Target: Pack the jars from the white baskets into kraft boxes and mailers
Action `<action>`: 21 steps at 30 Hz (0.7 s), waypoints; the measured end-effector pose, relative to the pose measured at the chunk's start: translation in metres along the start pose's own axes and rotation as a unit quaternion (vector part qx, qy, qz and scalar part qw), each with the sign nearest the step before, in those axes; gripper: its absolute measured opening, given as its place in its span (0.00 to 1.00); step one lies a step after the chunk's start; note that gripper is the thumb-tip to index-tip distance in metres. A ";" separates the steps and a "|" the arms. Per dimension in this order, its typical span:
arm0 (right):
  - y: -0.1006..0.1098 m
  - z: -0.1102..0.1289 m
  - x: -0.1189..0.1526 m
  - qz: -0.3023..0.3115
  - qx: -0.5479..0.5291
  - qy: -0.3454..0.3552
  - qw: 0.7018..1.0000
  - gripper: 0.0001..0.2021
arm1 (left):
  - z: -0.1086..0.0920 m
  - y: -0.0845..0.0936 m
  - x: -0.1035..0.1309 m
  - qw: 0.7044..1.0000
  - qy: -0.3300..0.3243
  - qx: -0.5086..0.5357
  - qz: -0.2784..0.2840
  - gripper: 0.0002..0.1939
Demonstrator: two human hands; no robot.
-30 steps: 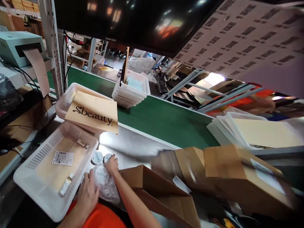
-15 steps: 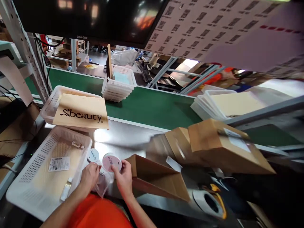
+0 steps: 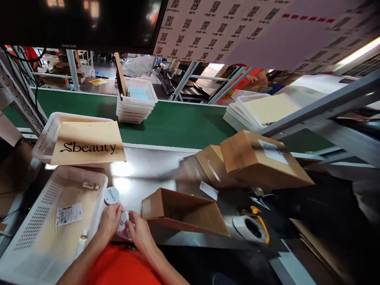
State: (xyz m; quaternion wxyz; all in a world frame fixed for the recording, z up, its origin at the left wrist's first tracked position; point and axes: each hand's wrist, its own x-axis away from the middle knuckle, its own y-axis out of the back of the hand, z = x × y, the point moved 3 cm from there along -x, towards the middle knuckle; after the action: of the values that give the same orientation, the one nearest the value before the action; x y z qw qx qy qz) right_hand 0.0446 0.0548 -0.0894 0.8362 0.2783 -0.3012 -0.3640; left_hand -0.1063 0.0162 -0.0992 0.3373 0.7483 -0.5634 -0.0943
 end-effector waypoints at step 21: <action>0.025 -0.026 0.018 0.005 0.127 -0.137 0.982 0.23 | -0.017 0.008 -0.096 0.965 -0.027 -0.247 0.085 0.11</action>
State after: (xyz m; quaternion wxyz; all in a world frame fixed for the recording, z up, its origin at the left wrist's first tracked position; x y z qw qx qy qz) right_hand 0.0835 0.0617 -0.0842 0.7469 0.3282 -0.4578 -0.3533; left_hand -0.1375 0.1090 -0.1043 0.5034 0.5880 -0.5930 -0.2215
